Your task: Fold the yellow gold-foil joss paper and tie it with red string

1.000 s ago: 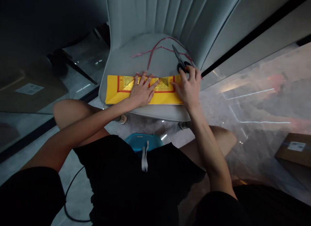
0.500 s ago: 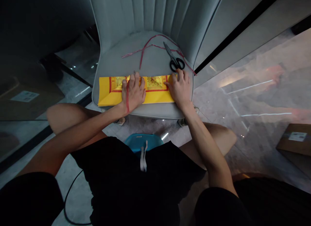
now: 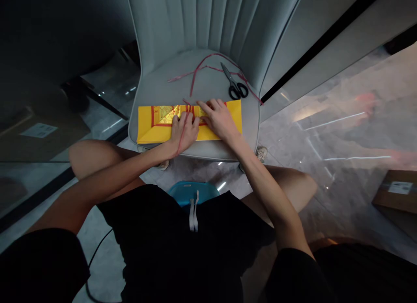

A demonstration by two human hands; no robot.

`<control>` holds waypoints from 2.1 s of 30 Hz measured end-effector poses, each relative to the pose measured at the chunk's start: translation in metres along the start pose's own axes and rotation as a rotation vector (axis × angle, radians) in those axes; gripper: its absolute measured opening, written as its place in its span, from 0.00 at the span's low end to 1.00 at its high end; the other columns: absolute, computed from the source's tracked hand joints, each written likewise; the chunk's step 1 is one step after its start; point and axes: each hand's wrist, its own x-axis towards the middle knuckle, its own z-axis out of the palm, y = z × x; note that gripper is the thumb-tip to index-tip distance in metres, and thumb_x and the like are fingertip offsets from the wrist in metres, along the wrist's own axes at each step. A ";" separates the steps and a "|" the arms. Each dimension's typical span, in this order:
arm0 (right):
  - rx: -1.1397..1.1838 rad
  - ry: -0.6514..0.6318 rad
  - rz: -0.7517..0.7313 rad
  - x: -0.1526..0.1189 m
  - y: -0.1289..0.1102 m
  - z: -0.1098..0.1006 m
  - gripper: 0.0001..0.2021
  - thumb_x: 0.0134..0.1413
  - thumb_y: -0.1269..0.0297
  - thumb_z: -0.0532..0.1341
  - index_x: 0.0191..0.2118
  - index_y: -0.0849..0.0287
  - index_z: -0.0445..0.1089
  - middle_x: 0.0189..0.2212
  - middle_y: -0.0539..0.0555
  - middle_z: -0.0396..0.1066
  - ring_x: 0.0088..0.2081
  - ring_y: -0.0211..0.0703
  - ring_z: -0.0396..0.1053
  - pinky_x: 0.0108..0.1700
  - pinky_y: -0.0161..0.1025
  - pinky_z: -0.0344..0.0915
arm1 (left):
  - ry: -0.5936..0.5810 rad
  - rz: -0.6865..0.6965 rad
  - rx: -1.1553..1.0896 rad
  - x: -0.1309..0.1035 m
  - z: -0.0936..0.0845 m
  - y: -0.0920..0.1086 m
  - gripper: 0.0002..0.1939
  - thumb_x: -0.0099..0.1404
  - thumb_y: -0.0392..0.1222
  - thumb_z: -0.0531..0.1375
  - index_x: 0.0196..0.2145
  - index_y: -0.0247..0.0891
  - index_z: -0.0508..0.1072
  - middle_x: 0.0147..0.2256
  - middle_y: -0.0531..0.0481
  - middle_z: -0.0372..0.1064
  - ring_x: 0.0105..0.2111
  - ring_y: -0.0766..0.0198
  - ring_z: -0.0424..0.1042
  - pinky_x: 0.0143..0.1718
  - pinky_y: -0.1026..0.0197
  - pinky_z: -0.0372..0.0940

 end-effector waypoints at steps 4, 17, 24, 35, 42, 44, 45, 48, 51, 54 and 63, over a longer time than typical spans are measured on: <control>0.135 -0.151 -0.101 0.042 -0.008 0.001 0.17 0.66 0.68 0.55 0.52 0.58 0.79 0.46 0.61 0.77 0.46 0.53 0.72 0.51 0.49 0.68 | -0.003 0.003 -0.016 0.001 0.002 0.001 0.21 0.76 0.29 0.45 0.51 0.32 0.76 0.49 0.31 0.77 0.54 0.45 0.75 0.54 0.43 0.69; 0.252 -0.376 0.287 0.149 -0.057 0.009 0.11 0.63 0.67 0.60 0.41 0.64 0.80 0.35 0.60 0.81 0.40 0.51 0.76 0.49 0.45 0.72 | -0.147 0.021 -0.053 0.012 -0.017 0.006 0.24 0.75 0.28 0.47 0.59 0.34 0.75 0.57 0.30 0.74 0.59 0.41 0.71 0.51 0.41 0.72; 0.230 -0.330 0.109 0.125 -0.077 -0.021 0.30 0.66 0.71 0.58 0.72 0.63 0.60 0.46 0.56 0.82 0.48 0.48 0.76 0.52 0.41 0.69 | -0.202 -0.011 -0.026 0.028 -0.024 -0.001 0.25 0.74 0.23 0.47 0.59 0.32 0.76 0.52 0.32 0.79 0.55 0.49 0.77 0.50 0.51 0.75; -0.029 0.252 0.198 -0.023 0.049 -0.036 0.22 0.67 0.50 0.58 0.60 0.53 0.74 0.52 0.65 0.75 0.56 0.65 0.71 0.59 0.65 0.69 | -0.099 0.088 0.060 0.022 -0.018 -0.007 0.23 0.77 0.28 0.44 0.56 0.32 0.75 0.52 0.31 0.77 0.57 0.48 0.73 0.53 0.49 0.67; -0.065 0.271 0.246 -0.051 0.069 -0.014 0.24 0.64 0.52 0.63 0.63 0.51 0.72 0.63 0.66 0.67 0.64 0.72 0.63 0.63 0.75 0.62 | -0.060 0.340 0.096 0.024 -0.010 -0.018 0.25 0.77 0.28 0.42 0.62 0.31 0.71 0.61 0.30 0.72 0.63 0.47 0.68 0.59 0.46 0.65; -0.072 0.269 0.241 -0.051 0.067 -0.013 0.23 0.65 0.52 0.62 0.62 0.52 0.73 0.63 0.66 0.67 0.64 0.70 0.64 0.65 0.74 0.62 | -0.054 0.389 0.103 0.026 -0.008 -0.019 0.26 0.77 0.27 0.44 0.65 0.30 0.68 0.66 0.30 0.67 0.68 0.47 0.64 0.63 0.45 0.64; -0.071 0.271 0.238 -0.052 0.066 -0.012 0.22 0.66 0.52 0.62 0.62 0.53 0.73 0.63 0.66 0.67 0.64 0.70 0.64 0.65 0.74 0.62 | -0.060 0.405 0.103 0.026 -0.007 -0.020 0.26 0.76 0.26 0.44 0.67 0.29 0.67 0.68 0.30 0.64 0.69 0.47 0.62 0.65 0.44 0.62; -0.063 0.277 0.235 -0.053 0.066 -0.008 0.23 0.67 0.52 0.61 0.62 0.53 0.73 0.63 0.65 0.67 0.64 0.68 0.64 0.66 0.74 0.61 | -0.102 0.429 0.089 0.028 -0.006 -0.022 0.28 0.76 0.25 0.44 0.69 0.28 0.65 0.70 0.30 0.61 0.71 0.47 0.60 0.67 0.42 0.61; -0.058 0.260 0.249 -0.054 0.067 -0.003 0.24 0.66 0.51 0.62 0.64 0.54 0.71 0.63 0.66 0.66 0.65 0.69 0.63 0.67 0.74 0.60 | -0.123 0.444 0.045 0.028 -0.007 -0.024 0.27 0.76 0.26 0.45 0.68 0.31 0.66 0.70 0.31 0.62 0.72 0.48 0.59 0.67 0.41 0.62; -0.042 0.237 0.261 -0.054 0.071 0.001 0.24 0.67 0.50 0.61 0.63 0.54 0.72 0.63 0.67 0.67 0.65 0.69 0.62 0.67 0.75 0.59 | -0.127 0.458 -0.020 0.027 -0.006 -0.028 0.24 0.78 0.34 0.50 0.68 0.33 0.67 0.70 0.31 0.62 0.73 0.46 0.58 0.67 0.39 0.60; -0.003 0.187 0.272 -0.048 0.076 -0.001 0.26 0.64 0.48 0.63 0.62 0.55 0.72 0.65 0.68 0.66 0.66 0.71 0.61 0.68 0.74 0.56 | -0.099 0.480 -0.125 0.023 0.002 -0.039 0.28 0.77 0.49 0.57 0.70 0.40 0.66 0.73 0.34 0.57 0.74 0.43 0.54 0.71 0.35 0.54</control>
